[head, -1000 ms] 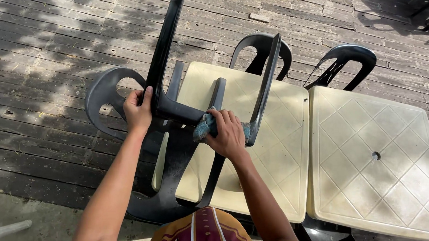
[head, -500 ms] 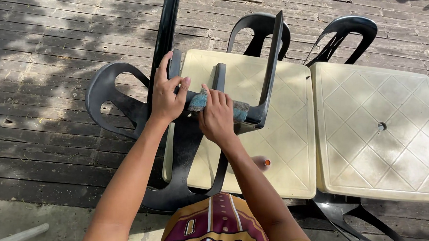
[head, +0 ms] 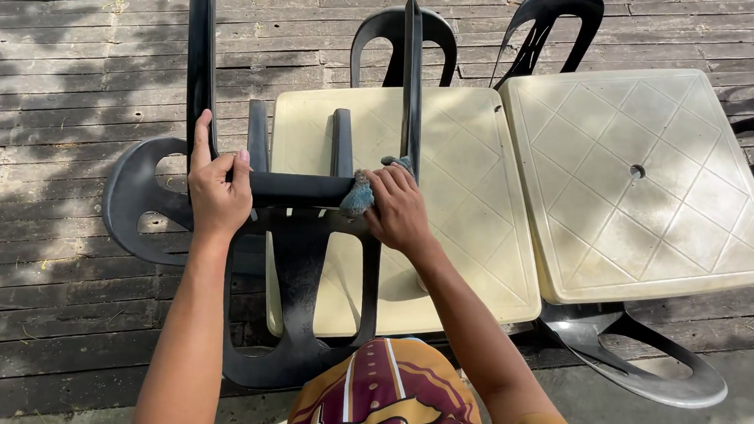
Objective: Cleaning plastic chairs and tables in an outdoor restaurant area.
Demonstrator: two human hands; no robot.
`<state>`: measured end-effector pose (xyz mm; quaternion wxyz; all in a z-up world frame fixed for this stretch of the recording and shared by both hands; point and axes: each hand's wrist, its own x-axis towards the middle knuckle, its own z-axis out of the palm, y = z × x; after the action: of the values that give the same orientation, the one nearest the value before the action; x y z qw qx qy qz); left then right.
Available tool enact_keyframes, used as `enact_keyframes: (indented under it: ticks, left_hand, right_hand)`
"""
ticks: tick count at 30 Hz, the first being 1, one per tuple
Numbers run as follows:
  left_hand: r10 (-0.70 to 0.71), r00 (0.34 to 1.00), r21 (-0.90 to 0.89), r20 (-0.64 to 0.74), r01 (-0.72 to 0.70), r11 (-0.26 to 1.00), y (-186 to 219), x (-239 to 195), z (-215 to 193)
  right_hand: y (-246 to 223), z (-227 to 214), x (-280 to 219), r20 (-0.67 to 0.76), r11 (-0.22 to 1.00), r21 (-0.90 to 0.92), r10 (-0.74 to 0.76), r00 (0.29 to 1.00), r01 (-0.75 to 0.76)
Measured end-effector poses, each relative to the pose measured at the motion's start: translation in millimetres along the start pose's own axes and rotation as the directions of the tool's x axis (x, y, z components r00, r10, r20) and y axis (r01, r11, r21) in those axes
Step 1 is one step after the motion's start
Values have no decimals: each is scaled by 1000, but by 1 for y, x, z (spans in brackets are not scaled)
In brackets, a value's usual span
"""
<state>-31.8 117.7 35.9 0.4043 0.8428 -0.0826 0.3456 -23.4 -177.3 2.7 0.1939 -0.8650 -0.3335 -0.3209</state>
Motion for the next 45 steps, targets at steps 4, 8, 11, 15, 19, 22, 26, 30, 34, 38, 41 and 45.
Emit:
enact_keyframes:
  ticks: [4, 8, 11, 15, 19, 22, 26, 30, 34, 38, 41, 45]
  left_hand:
    - [48, 999, 41, 16, -49, 998, 23, 6, 8]
    - [23, 1000, 76, 19, -24, 997, 16, -1, 10]
    - [3, 1000, 100, 21, -5, 995, -6, -5, 13]
    - [-30, 999, 113, 14, 28, 993, -14, -8, 13]
    - [-66, 998, 159, 26, 61, 985, -10, -9, 6]
    - [-103, 993, 436, 53, 70, 897, 12, 1, 6]
    - [-46, 994, 671, 98, -32, 741, 44, 4, 35]
    - [61, 978, 589, 200, -170, 790, 44, -28, 96]
    - [80, 989, 597, 125, -139, 790, 51, -27, 101]
    - [169, 979, 622, 114, -202, 757, 62, -27, 102]
    - [175, 978, 626, 110, -205, 753, 65, -26, 101]
    - [167, 980, 624, 109, -198, 756, 53, -31, 93]
  right_hand:
    - [16, -5, -19, -53, 995, 100, 23, 998, -18]
    - [7, -6, -28, -227, 942, 325, 164, 960, -84]
    - [-2, 10, -38, -322, 893, 432, 285, 903, -128]
    - [-10, 34, -69, -352, 874, 422, 404, 845, -242]
    - [0, 47, -113, -243, 907, 287, 379, 893, -307]
    - [5, 24, -99, -201, 912, 250, 378, 904, -325]
    - [15, 8, -71, -124, 833, 423, 442, 888, -356]
    - [41, 14, -55, -73, 835, 419, 422, 904, -356]
    - [100, 48, -35, -53, 871, 257, 446, 893, -420]
    - [152, 82, 5, -111, 863, 234, 481, 870, -447]
    - [173, 103, 28, -122, 848, 243, 508, 853, -471]
    - [143, 80, 38, -147, 799, 418, 529, 836, -433]
